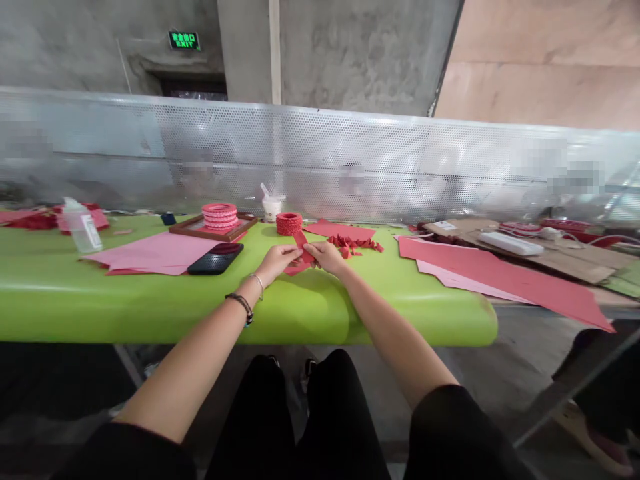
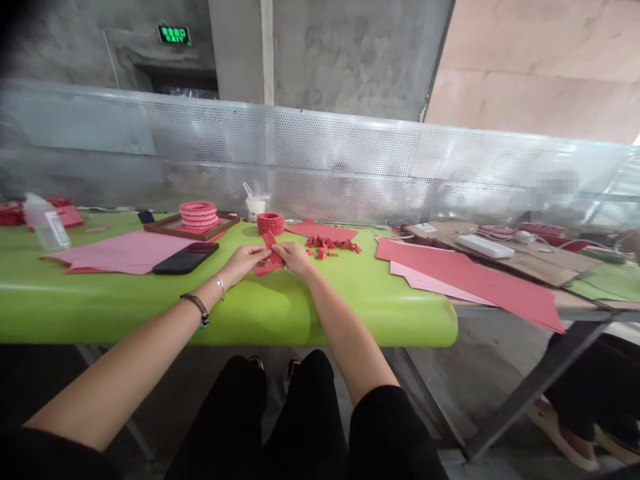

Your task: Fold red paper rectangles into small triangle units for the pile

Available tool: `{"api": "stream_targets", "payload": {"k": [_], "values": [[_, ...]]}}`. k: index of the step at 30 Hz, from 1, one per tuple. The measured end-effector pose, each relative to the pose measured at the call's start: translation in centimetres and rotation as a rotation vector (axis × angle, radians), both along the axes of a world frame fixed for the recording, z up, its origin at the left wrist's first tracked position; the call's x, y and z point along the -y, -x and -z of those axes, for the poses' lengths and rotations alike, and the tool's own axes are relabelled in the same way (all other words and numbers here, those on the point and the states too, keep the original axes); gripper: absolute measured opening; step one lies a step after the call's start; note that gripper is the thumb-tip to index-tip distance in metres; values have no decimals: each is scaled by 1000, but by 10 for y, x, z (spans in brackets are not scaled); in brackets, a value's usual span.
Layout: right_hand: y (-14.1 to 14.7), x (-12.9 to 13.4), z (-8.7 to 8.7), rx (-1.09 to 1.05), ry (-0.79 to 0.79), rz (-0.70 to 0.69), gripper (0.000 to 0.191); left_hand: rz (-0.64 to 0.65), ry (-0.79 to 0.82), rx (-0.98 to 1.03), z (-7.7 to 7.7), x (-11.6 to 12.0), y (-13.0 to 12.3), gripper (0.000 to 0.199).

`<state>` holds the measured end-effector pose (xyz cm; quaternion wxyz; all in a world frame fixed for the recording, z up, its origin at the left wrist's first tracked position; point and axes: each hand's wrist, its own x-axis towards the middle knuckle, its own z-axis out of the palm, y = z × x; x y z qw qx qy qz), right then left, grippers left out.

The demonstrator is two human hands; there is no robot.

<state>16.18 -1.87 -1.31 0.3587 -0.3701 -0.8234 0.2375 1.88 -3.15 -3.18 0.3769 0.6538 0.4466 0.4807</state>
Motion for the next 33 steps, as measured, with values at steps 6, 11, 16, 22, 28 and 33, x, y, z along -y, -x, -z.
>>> {"api": "stream_targets", "payload": {"k": [6, 11, 16, 22, 28, 33], "values": [[1, 2, 0, 59, 36, -28, 33, -61, -3, -8, 0, -2, 0, 25], [2, 2, 2, 82, 61, -67, 24, -117, -41, -82, -1, 1, 0, 24], [0, -2, 0, 20, 1, -7, 22, -155, -139, -167, -2, 2, 1, 21], [-2, -3, 2, 19, -107, 72, 17, -197, -216, -354, -1, 2, -2, 21], [1, -2, 3, 69, -165, 103, 16, -308, -231, -578, -2, 8, -5, 20], [4, -1, 0, 43, -191, 140, 17, -432, -252, -666, -3, 10, -6, 19]]}}
